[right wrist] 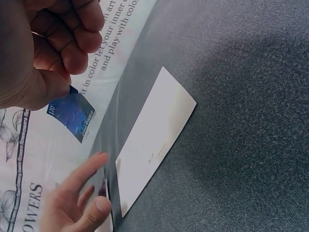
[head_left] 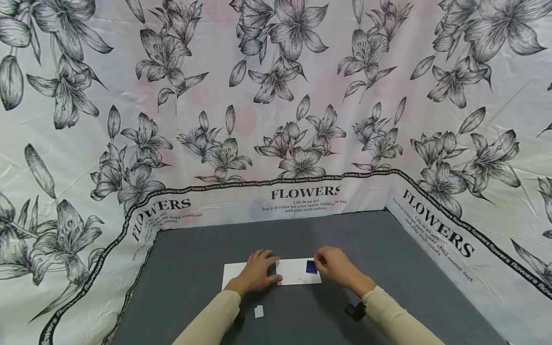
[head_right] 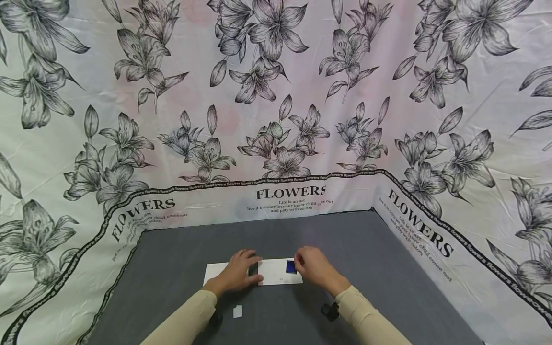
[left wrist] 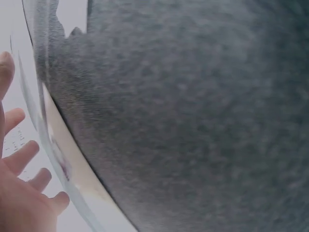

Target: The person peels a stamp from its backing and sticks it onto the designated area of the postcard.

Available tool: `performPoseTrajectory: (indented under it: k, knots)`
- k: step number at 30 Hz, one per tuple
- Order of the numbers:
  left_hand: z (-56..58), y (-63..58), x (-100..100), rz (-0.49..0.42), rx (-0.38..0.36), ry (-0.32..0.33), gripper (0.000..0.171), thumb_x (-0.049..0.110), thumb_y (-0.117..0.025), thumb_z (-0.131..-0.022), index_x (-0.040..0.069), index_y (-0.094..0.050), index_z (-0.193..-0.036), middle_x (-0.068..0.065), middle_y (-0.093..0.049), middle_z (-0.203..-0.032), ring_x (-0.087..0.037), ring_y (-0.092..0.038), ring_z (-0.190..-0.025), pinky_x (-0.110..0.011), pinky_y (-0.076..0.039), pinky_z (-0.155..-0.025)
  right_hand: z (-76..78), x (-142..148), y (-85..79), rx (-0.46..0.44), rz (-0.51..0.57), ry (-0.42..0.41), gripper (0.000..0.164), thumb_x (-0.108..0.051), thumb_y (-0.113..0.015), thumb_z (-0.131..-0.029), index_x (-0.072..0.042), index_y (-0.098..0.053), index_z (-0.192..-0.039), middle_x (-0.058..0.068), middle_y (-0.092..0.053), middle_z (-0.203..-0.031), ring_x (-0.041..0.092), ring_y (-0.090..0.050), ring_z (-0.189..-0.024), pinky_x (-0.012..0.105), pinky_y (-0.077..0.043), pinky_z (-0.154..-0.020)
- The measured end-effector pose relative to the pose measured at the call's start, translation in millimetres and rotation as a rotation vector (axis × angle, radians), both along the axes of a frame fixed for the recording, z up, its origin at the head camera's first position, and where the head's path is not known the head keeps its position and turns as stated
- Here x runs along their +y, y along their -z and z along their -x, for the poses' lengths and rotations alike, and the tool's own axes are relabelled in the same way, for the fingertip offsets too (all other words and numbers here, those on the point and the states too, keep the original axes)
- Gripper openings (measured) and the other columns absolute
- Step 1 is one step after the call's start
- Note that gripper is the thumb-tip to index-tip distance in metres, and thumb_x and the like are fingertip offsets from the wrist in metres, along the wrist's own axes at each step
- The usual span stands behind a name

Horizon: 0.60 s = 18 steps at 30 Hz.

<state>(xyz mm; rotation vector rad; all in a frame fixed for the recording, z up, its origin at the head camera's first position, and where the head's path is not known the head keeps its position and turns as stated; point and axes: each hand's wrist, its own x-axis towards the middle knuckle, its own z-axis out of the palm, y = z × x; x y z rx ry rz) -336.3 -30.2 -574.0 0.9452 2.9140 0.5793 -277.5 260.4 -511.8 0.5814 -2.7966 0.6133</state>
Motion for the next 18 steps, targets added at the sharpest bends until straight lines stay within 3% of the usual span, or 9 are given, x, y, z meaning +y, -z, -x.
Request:
performPoseTrajectory:
  k: [8,18]
  knots:
    - [-2.1,-17.8,10,-0.077,0.067,0.054,0.052,0.043,-0.076,-0.103,0.012,-0.069,-0.145,-0.012,-0.064,-0.153,-0.039,-0.05,-0.149,-0.064,-0.038,-0.123,-1.0,-1,-4.3,-0.009,-0.006,0.009,0.01,-0.008,-0.075,-0.099,-0.012,-0.073,-0.09,-0.005,-0.061,-0.082,0.007,-0.05,-0.074,0.025,-0.047,-0.068]
    - [-13.4,-42.5,36,-0.206,0.067,0.116,0.035,0.036,-0.069,-0.108,0.013,-0.077,-0.134,-0.003,-0.077,-0.133,-0.025,-0.063,-0.129,-0.051,-0.052,-0.113,-4.5,-7,-9.2,0.06,0.001,-0.048,0.012,-0.006,-0.075,-0.098,-0.012,-0.072,-0.087,-0.006,-0.062,-0.081,0.004,-0.05,-0.072,0.025,-0.048,-0.067]
